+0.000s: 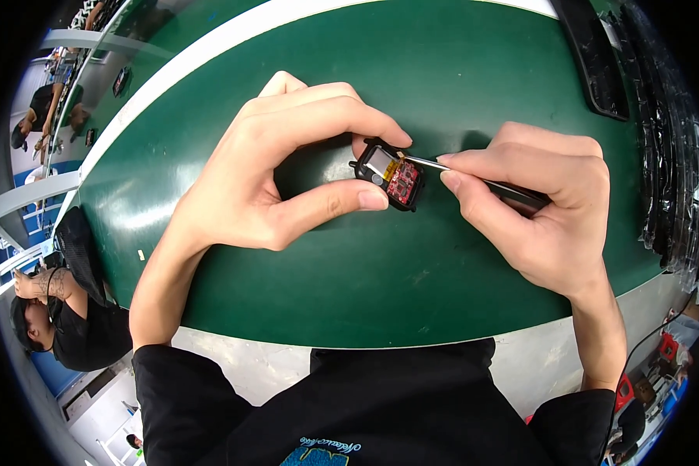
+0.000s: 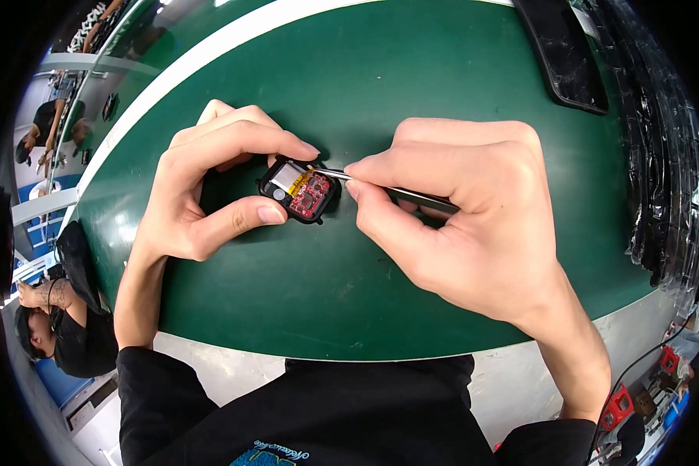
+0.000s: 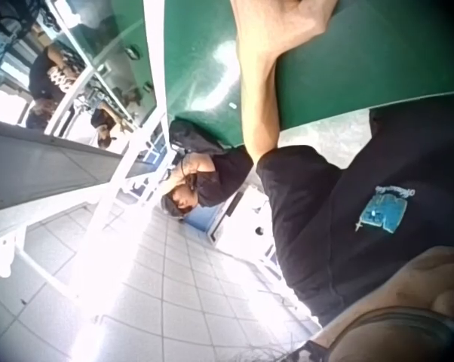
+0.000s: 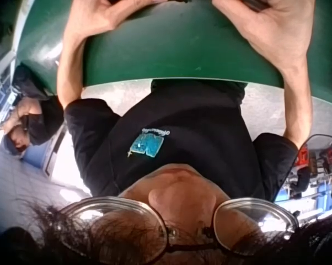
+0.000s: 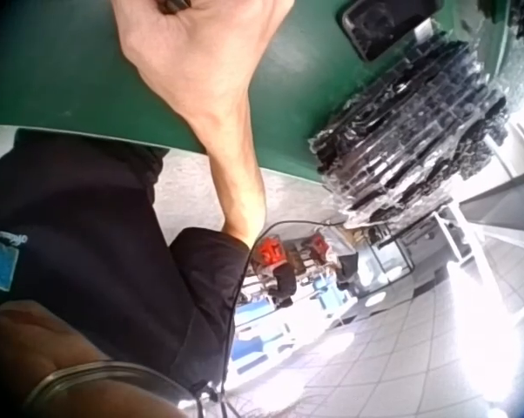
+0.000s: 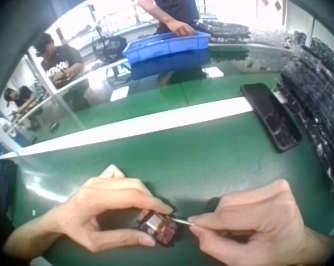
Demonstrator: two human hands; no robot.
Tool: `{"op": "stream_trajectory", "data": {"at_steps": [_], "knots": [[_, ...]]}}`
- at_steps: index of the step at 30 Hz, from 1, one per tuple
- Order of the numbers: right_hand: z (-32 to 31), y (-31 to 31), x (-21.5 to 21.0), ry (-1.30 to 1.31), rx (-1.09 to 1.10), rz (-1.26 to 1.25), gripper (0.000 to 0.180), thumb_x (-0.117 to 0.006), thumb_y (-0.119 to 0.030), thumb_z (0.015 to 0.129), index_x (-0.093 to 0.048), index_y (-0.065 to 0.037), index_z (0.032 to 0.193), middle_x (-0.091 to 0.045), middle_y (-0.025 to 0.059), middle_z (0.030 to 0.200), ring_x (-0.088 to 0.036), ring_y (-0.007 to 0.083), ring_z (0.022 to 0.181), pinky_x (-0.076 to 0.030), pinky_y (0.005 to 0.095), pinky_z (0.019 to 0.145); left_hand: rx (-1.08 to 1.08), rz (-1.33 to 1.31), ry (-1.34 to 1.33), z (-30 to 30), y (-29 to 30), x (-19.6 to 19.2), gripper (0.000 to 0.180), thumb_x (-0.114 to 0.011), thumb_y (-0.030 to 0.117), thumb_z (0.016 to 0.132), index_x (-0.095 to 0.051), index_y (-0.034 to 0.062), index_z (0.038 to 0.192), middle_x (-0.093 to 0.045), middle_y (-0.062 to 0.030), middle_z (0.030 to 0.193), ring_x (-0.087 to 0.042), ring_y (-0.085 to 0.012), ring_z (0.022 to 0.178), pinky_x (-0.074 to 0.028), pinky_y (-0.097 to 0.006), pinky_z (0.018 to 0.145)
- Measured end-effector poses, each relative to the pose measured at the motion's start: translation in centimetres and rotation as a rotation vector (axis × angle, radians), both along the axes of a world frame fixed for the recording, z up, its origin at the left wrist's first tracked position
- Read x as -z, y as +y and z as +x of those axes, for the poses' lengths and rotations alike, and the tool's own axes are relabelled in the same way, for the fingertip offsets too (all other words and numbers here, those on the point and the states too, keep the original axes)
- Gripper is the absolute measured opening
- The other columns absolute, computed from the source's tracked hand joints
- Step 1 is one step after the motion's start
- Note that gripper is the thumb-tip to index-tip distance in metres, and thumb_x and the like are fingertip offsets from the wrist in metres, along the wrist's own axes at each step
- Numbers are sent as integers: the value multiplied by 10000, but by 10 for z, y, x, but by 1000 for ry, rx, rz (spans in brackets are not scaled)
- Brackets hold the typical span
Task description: Using tweezers to assemble or adjust a small electronic component inside a casing.
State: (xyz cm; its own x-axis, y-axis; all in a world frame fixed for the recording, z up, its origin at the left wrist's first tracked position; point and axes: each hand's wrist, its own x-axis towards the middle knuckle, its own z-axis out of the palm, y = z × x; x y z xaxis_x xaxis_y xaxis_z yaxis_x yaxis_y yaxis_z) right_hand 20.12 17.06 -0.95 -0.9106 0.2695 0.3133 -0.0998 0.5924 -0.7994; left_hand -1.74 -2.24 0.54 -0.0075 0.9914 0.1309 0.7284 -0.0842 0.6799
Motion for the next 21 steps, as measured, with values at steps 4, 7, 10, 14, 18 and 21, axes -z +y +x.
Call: {"op": "stream_trajectory", "data": {"at_steps": [4,7,10,14,18,21], "knots": [[0,0,-1,7,-3,16,165,-851,58,858,-891,6,1010,-657,34,662,-526,84,558,-324,285,519,26,27,42,-1,0,1,495,-931,337,826,-825,29,1199,-815,-89,1069,-729,-229,947,-410,-368,906],[1,-1,0,3,7,11,166,-854,55,858,-892,3,1011,-657,35,663,-528,86,560,-326,284,520,24,26,37,0,0,1,485,-934,325,817,-829,27,1185,-818,-89,1075,-729,-230,944,-412,-368,904],[1,0,2,15,2,6,167,-857,52,858,-893,0,1013,-658,35,661,-529,89,557,-326,286,518,30,30,35,-1,0,1,489,-936,322,816,-827,25,1188,-819,-90,1076,-729,-230,940,-413,-365,907],[0,-1,2,28,-11,19,171,-859,54,858,-894,-2,1016,-653,33,653,-522,92,547,-322,290,513,22,14,37,-1,-1,0,487,-935,319,821,-825,25,1193,-822,-93,1082,-730,-229,937,-414,-365,909],[0,-2,3,29,-9,28,173,-857,60,857,-894,-3,1013,-650,35,649,-517,93,542,-321,290,511,24,7,59,-1,-1,-1,491,-929,331,833,-819,21,1197,-824,-97,1089,-732,-231,939,-420,-366,919],[0,-2,3,33,1,26,176,-856,63,858,-893,-5,1015,-650,34,649,-514,93,540,-319,291,510,28,17,62,-1,-1,0,491,-924,336,839,-816,17,1197,-825,-103,1096,-732,-235,940,-425,-370,924]]}}
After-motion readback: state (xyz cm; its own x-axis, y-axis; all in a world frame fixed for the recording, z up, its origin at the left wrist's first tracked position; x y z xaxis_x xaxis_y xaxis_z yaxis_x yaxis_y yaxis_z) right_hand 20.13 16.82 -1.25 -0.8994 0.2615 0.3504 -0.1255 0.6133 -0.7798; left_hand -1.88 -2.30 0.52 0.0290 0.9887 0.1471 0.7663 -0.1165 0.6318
